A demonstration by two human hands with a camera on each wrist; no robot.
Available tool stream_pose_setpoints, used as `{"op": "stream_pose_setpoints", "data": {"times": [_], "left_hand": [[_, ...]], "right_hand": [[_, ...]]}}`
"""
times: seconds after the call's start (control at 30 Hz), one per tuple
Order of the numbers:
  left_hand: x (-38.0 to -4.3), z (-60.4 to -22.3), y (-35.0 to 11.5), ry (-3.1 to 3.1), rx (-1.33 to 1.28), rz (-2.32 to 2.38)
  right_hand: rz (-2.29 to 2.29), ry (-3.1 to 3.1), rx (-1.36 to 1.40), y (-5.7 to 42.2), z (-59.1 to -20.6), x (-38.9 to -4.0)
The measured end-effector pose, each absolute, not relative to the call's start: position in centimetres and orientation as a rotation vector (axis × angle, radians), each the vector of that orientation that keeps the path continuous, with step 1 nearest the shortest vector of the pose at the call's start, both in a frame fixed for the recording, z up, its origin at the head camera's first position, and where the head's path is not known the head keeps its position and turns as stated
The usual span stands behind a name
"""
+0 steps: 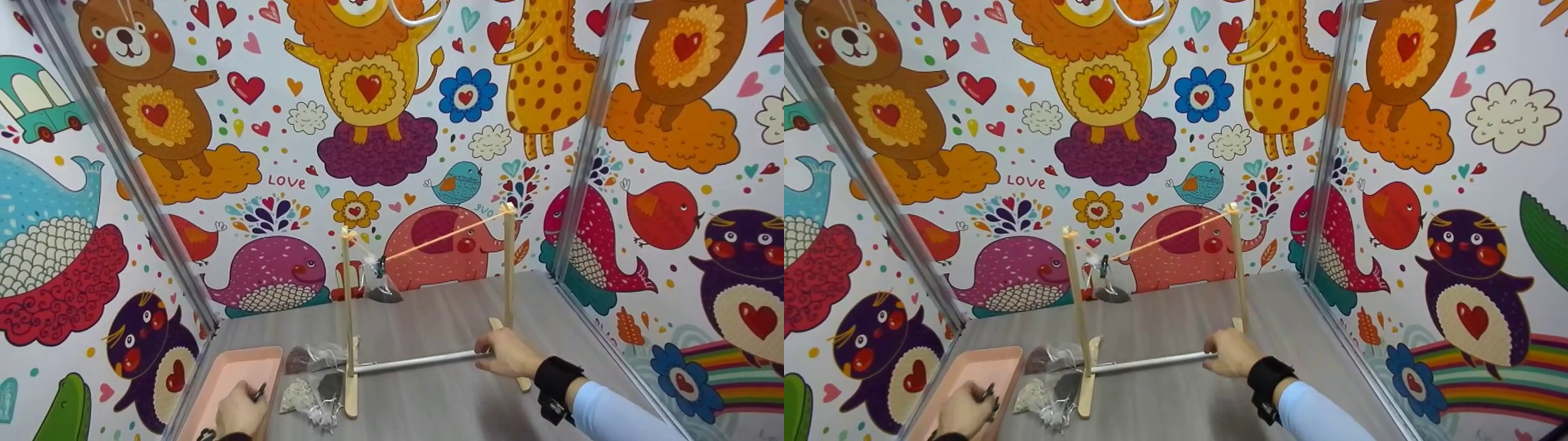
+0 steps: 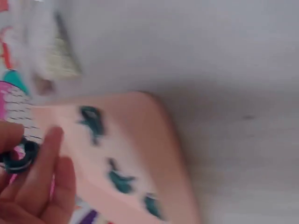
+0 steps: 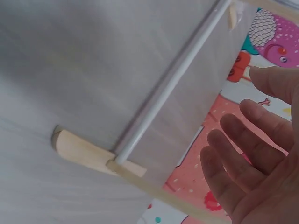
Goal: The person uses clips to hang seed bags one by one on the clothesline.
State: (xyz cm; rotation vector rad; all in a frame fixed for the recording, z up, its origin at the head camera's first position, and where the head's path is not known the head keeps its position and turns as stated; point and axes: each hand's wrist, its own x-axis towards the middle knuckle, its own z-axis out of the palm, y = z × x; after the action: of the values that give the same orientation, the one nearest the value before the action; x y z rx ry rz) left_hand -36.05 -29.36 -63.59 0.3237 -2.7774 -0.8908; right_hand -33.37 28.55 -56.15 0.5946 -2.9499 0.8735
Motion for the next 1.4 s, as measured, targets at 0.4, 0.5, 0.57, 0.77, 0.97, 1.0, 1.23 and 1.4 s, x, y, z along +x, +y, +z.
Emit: {"op": "stream_pose_setpoints", "data": {"times": [0.4, 0.5, 0.57, 0.77, 0.97, 1.0, 1.23, 1.4], "left_hand": [[-34.3, -55.2, -17.5, -2.586, -0.355, -1.560], [-34.2, -54.2, -14.9, -2.560, -0.539, -1.758], [-34.1, -53.7, -13.3, -2.564, -0.636, -1.852], [-34.1, -52.8, -9.7, -2.666, -0.803, -1.941], [-34.0, -53.0, -8.1, -2.721, -0.822, -2.054], [-34.0, -53.1, -8.0, -2.719, -0.823, -2.090], [-34.1, -53.4, -8.5, -2.679, -0.843, -2.288], [-34.6, -53.8, -10.4, -2.738, -0.764, -2.063]], "right_hand": [[1.073, -2.740, 0.892, 22.7, -52.4, -32.5], [1.081, -2.685, 0.958, 21.0, -51.8, -32.4], [1.062, -2.648, 0.981, 20.0, -51.6, -32.4], [1.020, -2.562, 1.017, 18.1, -51.7, -32.8], [0.925, -2.489, 1.090, 17.6, -52.3, -33.2], [0.901, -2.476, 1.099, 17.6, -52.4, -33.2], [0.639, -2.380, 1.209, 17.8, -52.8, -33.1], [0.604, -2.298, 1.148, 18.5, -53.2, -33.5]]}}
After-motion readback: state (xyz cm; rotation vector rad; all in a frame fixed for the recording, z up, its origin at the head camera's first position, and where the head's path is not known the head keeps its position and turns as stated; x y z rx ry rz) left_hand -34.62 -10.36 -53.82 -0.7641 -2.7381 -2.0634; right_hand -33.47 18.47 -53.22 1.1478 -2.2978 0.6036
